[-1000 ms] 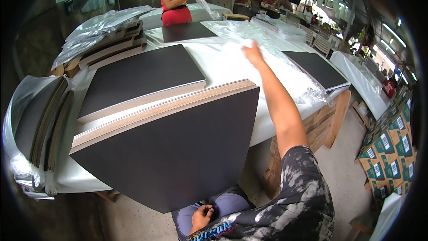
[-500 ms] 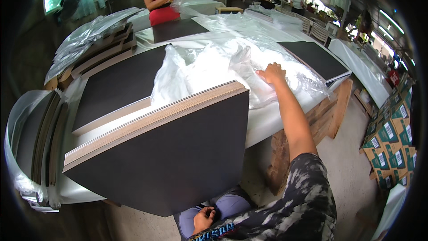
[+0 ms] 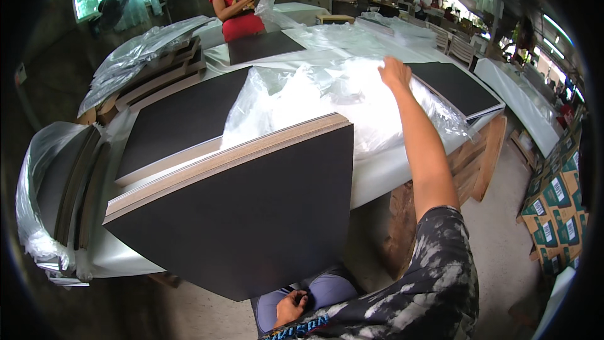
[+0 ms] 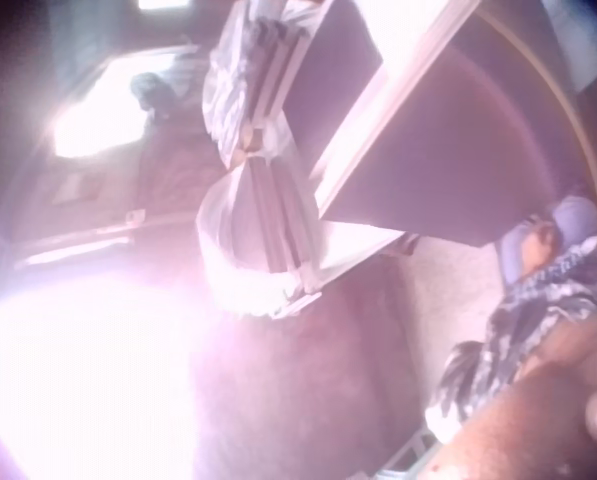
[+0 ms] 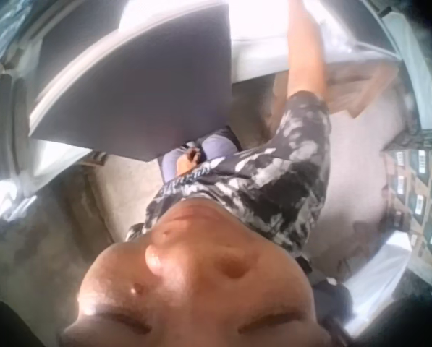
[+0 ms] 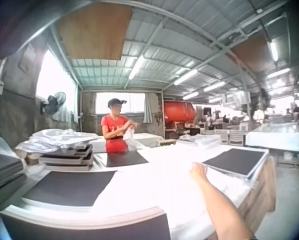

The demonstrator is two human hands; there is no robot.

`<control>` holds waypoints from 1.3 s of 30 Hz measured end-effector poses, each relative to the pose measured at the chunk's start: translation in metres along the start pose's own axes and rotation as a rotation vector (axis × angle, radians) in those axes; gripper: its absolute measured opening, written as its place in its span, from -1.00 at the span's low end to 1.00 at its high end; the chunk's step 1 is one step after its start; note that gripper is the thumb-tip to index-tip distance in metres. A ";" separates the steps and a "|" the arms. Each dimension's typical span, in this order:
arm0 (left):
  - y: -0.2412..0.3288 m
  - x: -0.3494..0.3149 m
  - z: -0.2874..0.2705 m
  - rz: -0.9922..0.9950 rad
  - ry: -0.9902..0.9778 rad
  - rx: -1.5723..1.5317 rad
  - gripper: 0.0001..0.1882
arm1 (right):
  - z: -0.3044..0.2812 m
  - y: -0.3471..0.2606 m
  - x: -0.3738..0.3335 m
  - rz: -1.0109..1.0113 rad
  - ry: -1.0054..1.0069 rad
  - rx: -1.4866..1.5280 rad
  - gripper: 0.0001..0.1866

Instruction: The person takes black rectangular panels from a stack, places them inside thin plastic sheets, and folds the plastic over the edges by hand.

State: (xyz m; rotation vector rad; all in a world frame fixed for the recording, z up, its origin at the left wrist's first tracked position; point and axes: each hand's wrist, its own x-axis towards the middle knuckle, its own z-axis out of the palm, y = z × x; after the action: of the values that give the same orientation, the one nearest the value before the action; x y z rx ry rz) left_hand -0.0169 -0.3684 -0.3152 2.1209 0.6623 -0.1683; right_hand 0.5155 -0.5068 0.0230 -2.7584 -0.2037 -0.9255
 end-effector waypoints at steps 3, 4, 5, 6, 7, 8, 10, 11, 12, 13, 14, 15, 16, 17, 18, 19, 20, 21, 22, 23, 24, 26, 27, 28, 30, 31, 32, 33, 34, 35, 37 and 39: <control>-0.009 0.003 0.007 0.020 0.004 -0.005 -0.74 | -0.031 -0.046 0.023 -0.143 0.159 0.042 -0.83; -0.007 0.003 0.008 -0.001 -0.004 -0.004 -0.74 | -0.040 -0.069 0.022 -0.220 0.199 0.044 -0.84; -0.006 0.001 0.010 -0.034 -0.009 -0.013 -0.74 | -0.049 -0.102 0.011 -0.324 0.097 0.013 -0.86; -0.008 0.002 0.013 -0.011 0.008 -0.042 -0.75 | -0.054 -0.126 -0.007 -0.396 0.068 0.065 -0.84; -0.010 0.001 0.013 0.001 0.019 -0.031 -0.75 | -0.071 -0.147 -0.027 -0.500 -0.127 0.058 -0.81; -0.008 0.002 0.013 0.022 0.023 -0.012 -0.76 | -0.080 -0.154 -0.039 -0.571 -0.290 0.025 -0.78; -0.009 0.003 0.013 0.068 0.043 0.011 -0.77 | -0.091 -0.160 -0.045 -0.735 -0.641 0.018 -0.75; -0.011 0.000 0.012 0.032 0.019 0.015 -0.77 | -0.101 -0.164 -0.054 -0.680 -0.777 0.169 -0.71; -0.002 0.002 0.007 0.019 -0.011 0.026 -0.76 | -0.094 -0.155 -0.049 -0.628 -0.716 0.215 -0.67; 0.003 0.001 0.004 0.003 -0.040 0.033 -0.76 | -0.074 -0.145 -0.040 -0.580 -0.655 0.261 -0.63; -0.008 0.002 0.011 0.082 0.025 -0.024 -0.77 | -0.055 -0.138 -0.036 -0.538 -0.597 0.307 -0.59; -0.009 0.001 0.011 0.066 0.016 -0.025 -0.76 | -0.039 -0.133 -0.040 -0.497 -0.566 0.351 -0.50; -0.008 -0.001 0.010 0.049 0.012 -0.027 -0.76 | -0.021 -0.133 -0.057 -0.459 -0.298 0.224 -0.50; -0.006 0.000 0.008 0.041 0.008 -0.025 -0.76 | -0.006 -0.127 -0.062 -0.419 -0.236 0.095 -0.49; -0.003 -0.001 0.005 0.017 -0.001 -0.008 -0.76 | 0.010 -0.123 -0.066 -0.375 -0.182 -0.032 -0.48; 0.001 -0.003 0.001 0.000 -0.013 0.008 -0.75 | 0.018 -0.105 -0.050 -0.271 -0.348 0.064 -0.52; 0.005 -0.002 0.000 -0.014 -0.029 0.024 -0.75 | 0.025 -0.083 -0.034 -0.143 -0.496 0.143 -0.54; -0.002 0.001 0.004 0.018 -0.013 -0.002 -0.75 | 0.029 -0.063 -0.019 -0.087 -0.433 0.084 -0.66; -0.014 0.007 0.011 0.055 -0.001 -0.028 -0.74 | 0.030 -0.040 -0.004 -0.023 -0.369 0.024 -0.75; -0.025 0.006 0.017 0.058 0.035 -0.067 -0.74 | 0.011 -0.046 0.000 0.118 -0.269 0.196 -0.77; -0.028 0.005 0.019 0.053 0.035 -0.087 -0.73 | -0.007 -0.043 0.009 0.258 -0.193 0.281 -0.79; -0.029 0.006 0.018 0.049 0.034 -0.117 -0.73 | -0.033 -0.046 0.018 0.237 0.023 0.315 -0.80; -0.026 0.008 0.016 0.048 0.023 -0.103 -0.73 | -0.043 -0.046 0.023 0.161 0.082 0.325 -0.81; -0.022 0.007 0.015 0.039 0.013 -0.086 -0.73 | -0.050 -0.054 0.027 0.085 0.134 0.336 -0.82; -0.016 0.009 0.011 0.056 -0.008 -0.060 -0.73 | -0.048 -0.080 0.037 -0.064 -0.100 0.830 -0.88; -0.019 0.001 0.010 0.017 0.029 -0.081 -0.73 | -0.070 -0.142 -0.008 -0.290 -0.251 0.944 -0.84; -0.017 0.003 0.010 0.034 0.029 -0.077 -0.73 | -0.070 -0.160 -0.025 -0.546 -0.493 1.196 -0.61; -0.018 0.003 0.011 0.026 0.032 -0.093 -0.73 | -0.081 -0.183 -0.057 -0.578 -0.932 1.508 -0.27; -0.018 0.004 0.012 0.028 0.020 -0.098 -0.73 | -0.084 -0.187 -0.066 -0.588 -0.973 1.614 -0.26; -0.019 0.002 0.012 0.026 0.007 -0.097 -0.73 | -0.083 -0.186 -0.071 -0.593 -1.011 1.727 -0.24; -0.015 -0.001 0.008 0.012 -0.007 -0.043 -0.72 | -0.065 -0.161 -0.058 -0.610 -0.753 1.428 -0.19; -0.013 0.006 0.007 0.044 -0.013 -0.047 -0.72 | -0.008 -0.128 -0.037 -0.582 -0.560 1.013 -0.08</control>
State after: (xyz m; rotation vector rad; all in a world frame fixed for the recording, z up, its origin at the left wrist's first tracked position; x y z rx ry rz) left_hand -0.0171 -0.3655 -0.3307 2.0859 0.6063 -0.1407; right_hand 0.4555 -0.3877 0.0279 -1.8963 -1.2179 -0.0098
